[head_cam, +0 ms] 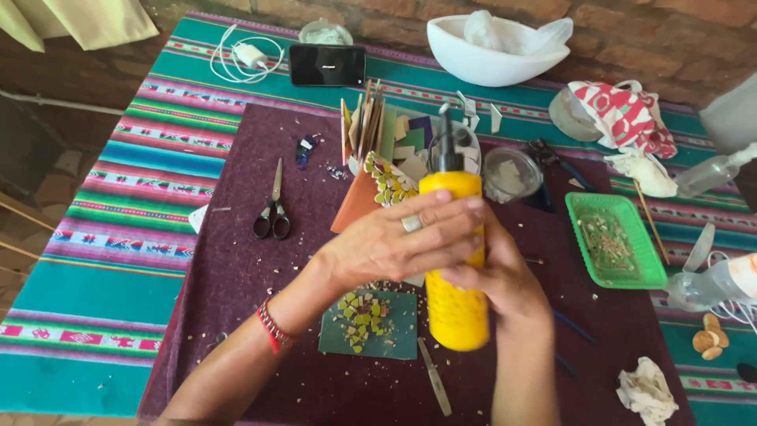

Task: Applying glue to a small pot and attaching individual mosaic tiles to create a decorative pattern.

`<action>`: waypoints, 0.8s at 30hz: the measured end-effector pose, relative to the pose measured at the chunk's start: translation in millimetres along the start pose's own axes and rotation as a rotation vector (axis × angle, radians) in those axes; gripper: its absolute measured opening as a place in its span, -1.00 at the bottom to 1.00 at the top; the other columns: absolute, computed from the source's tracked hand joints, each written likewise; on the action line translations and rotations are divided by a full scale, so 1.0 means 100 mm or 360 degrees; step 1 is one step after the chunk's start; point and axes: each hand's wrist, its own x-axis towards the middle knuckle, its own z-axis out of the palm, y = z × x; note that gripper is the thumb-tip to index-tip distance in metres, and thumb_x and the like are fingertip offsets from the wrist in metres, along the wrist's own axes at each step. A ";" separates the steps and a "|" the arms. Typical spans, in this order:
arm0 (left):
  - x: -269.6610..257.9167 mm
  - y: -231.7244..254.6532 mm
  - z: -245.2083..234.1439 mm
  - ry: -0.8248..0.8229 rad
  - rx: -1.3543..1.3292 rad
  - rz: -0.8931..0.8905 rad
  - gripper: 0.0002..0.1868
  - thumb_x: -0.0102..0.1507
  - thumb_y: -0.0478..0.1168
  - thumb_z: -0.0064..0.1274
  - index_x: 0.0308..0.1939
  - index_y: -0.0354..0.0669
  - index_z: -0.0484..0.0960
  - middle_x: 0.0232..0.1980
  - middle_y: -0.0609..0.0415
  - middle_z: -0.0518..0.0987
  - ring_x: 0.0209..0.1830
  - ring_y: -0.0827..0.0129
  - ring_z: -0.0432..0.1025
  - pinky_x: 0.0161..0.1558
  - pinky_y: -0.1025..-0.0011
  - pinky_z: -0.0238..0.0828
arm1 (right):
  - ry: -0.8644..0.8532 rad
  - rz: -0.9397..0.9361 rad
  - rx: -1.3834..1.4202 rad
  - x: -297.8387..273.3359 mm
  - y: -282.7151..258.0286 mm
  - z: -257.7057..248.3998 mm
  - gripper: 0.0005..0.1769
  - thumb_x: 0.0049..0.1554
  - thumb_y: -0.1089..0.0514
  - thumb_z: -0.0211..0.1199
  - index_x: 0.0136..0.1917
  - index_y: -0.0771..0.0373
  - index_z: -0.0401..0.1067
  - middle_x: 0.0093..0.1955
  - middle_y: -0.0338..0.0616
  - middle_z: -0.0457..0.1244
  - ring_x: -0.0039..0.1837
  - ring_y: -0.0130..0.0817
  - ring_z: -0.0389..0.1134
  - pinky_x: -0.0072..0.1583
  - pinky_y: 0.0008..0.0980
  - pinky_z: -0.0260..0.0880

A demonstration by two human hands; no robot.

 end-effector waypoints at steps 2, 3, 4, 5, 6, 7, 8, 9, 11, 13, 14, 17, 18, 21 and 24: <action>-0.01 -0.08 0.00 -0.0004 0.0081 0.0025 -0.58 0.38 -0.33 0.12 0.30 0.04 0.51 0.37 0.04 0.49 0.43 0.32 0.35 0.52 0.19 0.14 | -0.0015 -0.0093 -0.0042 0.05 0.16 -0.07 0.03 -0.10 0.42 0.49 0.54 0.26 0.05 0.15 -0.25 0.24 0.11 -0.53 0.35 0.14 -0.29 0.51; -0.02 -0.11 -0.01 -0.0016 0.0159 0.0041 -0.52 0.38 -0.36 0.10 0.37 0.02 0.45 0.44 0.04 0.43 0.47 0.33 0.31 0.53 0.22 0.12 | -0.0031 -0.0176 -0.0076 0.07 0.25 -0.11 0.10 -0.12 0.47 0.49 0.58 0.25 0.01 0.15 -0.25 0.23 0.12 -0.53 0.35 0.15 -0.28 0.51; -0.10 -0.12 0.08 -0.0013 0.0161 0.0046 -0.52 0.38 -0.36 0.10 0.37 0.02 0.45 0.44 0.04 0.43 0.47 0.33 0.31 0.53 0.22 0.12 | -0.0031 -0.0182 -0.0078 0.11 0.25 -0.07 0.10 -0.12 0.47 0.49 0.58 0.25 0.01 0.15 -0.25 0.23 0.12 -0.53 0.35 0.15 -0.28 0.51; -0.18 -0.12 0.17 0.0077 0.0163 -0.0016 -0.49 0.41 -0.21 0.05 0.45 0.00 0.35 0.50 -0.01 0.34 0.49 0.24 0.27 0.52 0.18 0.15 | 0.0016 -0.0296 -0.0119 0.14 0.26 -0.04 0.05 -0.08 0.43 0.47 0.57 0.23 0.02 0.23 -0.13 0.24 0.23 -0.39 0.33 0.24 -0.18 0.46; -0.27 -0.12 0.27 0.0168 0.0165 -0.0079 -0.43 0.45 -0.07 0.00 0.52 -0.01 0.25 0.55 -0.06 0.25 0.52 0.15 0.23 0.52 0.14 0.17 | 0.0065 -0.0409 -0.0159 0.17 0.27 -0.01 -0.01 -0.03 0.40 0.44 0.56 0.22 0.02 0.31 0.00 0.25 0.35 -0.25 0.31 0.33 -0.09 0.40; -0.27 -0.13 0.24 0.0166 0.0154 -0.0079 -0.43 0.45 -0.07 0.00 0.52 -0.01 0.25 0.55 -0.06 0.25 0.52 0.15 0.23 0.52 0.14 0.17 | 0.0075 -0.0406 -0.0158 0.18 0.26 -0.01 -0.01 -0.03 0.40 0.44 0.56 0.22 0.02 0.31 0.00 0.25 0.35 -0.25 0.31 0.33 -0.09 0.40; -0.28 -0.13 0.22 0.0087 -0.0059 -0.0242 -0.43 0.44 -0.22 -0.03 0.53 -0.08 0.22 0.57 -0.18 0.19 0.53 0.01 0.22 0.51 0.09 0.22 | 0.0129 -0.0426 -0.0217 0.20 0.25 -0.02 -0.04 -0.02 0.39 0.43 0.54 0.23 0.02 0.31 -0.01 0.25 0.36 -0.24 0.31 0.36 -0.06 0.39; -0.28 -0.14 0.20 0.0009 -0.0278 -0.0404 -0.41 0.42 -0.38 -0.07 0.54 -0.14 0.20 0.58 -0.31 0.13 0.54 -0.13 0.20 0.50 0.04 0.27 | 0.0188 -0.0442 -0.0279 0.21 0.24 -0.03 -0.07 -0.01 0.39 0.41 0.52 0.24 0.03 0.31 -0.01 0.25 0.36 -0.22 0.32 0.39 -0.04 0.38; -0.11 -0.06 0.10 -0.0026 -0.0535 -0.0654 -0.35 0.36 -0.50 -0.11 0.54 -0.23 0.16 0.59 -0.30 0.13 0.56 -0.08 0.21 0.52 0.10 0.24 | 0.0291 -0.0454 -0.0396 0.19 0.30 -0.07 -0.08 0.01 0.35 0.42 0.52 0.26 0.00 0.31 0.00 0.24 0.38 -0.23 0.30 0.41 -0.04 0.34; -0.01 0.05 0.15 -0.0060 -0.0804 -0.0903 -0.28 0.29 -0.61 -0.15 0.54 -0.33 0.11 0.60 -0.29 0.14 0.58 -0.03 0.22 0.53 0.16 0.21 | 0.0400 -0.0459 -0.0521 0.17 0.32 -0.13 -0.08 0.03 0.31 0.44 0.52 0.29 -0.02 0.31 0.01 0.22 0.40 -0.24 0.28 0.44 -0.04 0.31; 0.00 0.13 0.24 0.0034 -0.1098 -0.1063 -0.08 0.16 -0.67 -0.25 0.59 -0.29 -0.15 0.61 -0.34 0.10 0.60 -0.09 0.15 0.57 0.05 0.08 | 0.0510 -0.0499 -0.0602 0.16 0.32 -0.15 -0.11 0.05 0.33 0.43 0.51 0.32 0.00 0.28 0.03 0.23 0.37 -0.23 0.29 0.43 -0.04 0.32; 0.19 0.27 0.34 0.0122 -0.1700 -0.1333 0.15 -0.01 -0.67 -0.30 0.64 -0.25 -0.38 0.66 -0.38 -0.06 0.66 -0.20 -0.06 0.62 -0.10 -0.21 | 0.0802 -0.0548 -0.0718 0.16 0.41 -0.19 -0.10 0.04 0.33 0.46 0.50 0.29 0.01 0.30 0.04 0.19 0.39 -0.24 0.23 0.47 -0.11 0.21; 0.28 0.28 0.32 0.0107 -0.1992 -0.1430 0.17 -0.04 -0.62 -0.24 0.64 -0.24 -0.36 0.69 -0.38 -0.18 0.69 -0.26 -0.20 0.64 -0.15 -0.37 | 0.0978 -0.0574 -0.0738 0.18 0.45 -0.19 -0.06 0.01 0.31 0.50 0.50 0.23 0.01 0.36 0.03 0.14 0.44 -0.25 0.16 0.51 -0.17 0.10; 0.30 0.37 0.67 0.0082 -0.2032 -0.1528 0.19 0.04 -0.40 0.09 0.65 -0.18 -0.28 0.65 -0.39 -0.17 0.68 -0.27 -0.22 0.60 -0.15 -0.29 | 0.0792 -0.0477 0.1234 0.24 0.89 -0.69 -0.17 0.18 0.03 0.36 0.60 0.16 0.08 0.54 -0.27 0.09 0.50 -0.36 0.20 0.47 -0.44 0.20; 0.19 0.50 1.41 0.0229 -0.1935 -0.1640 0.10 0.12 -0.35 0.23 0.62 -0.29 -0.11 0.51 -0.42 0.14 0.59 -0.16 0.04 0.57 0.03 -0.07 | 0.1258 -0.0806 -0.0099 0.09 1.18 -0.81 -0.11 0.20 0.27 0.37 0.62 -0.05 -0.06 0.53 -0.20 0.09 0.54 -0.39 0.13 0.54 -0.39 0.06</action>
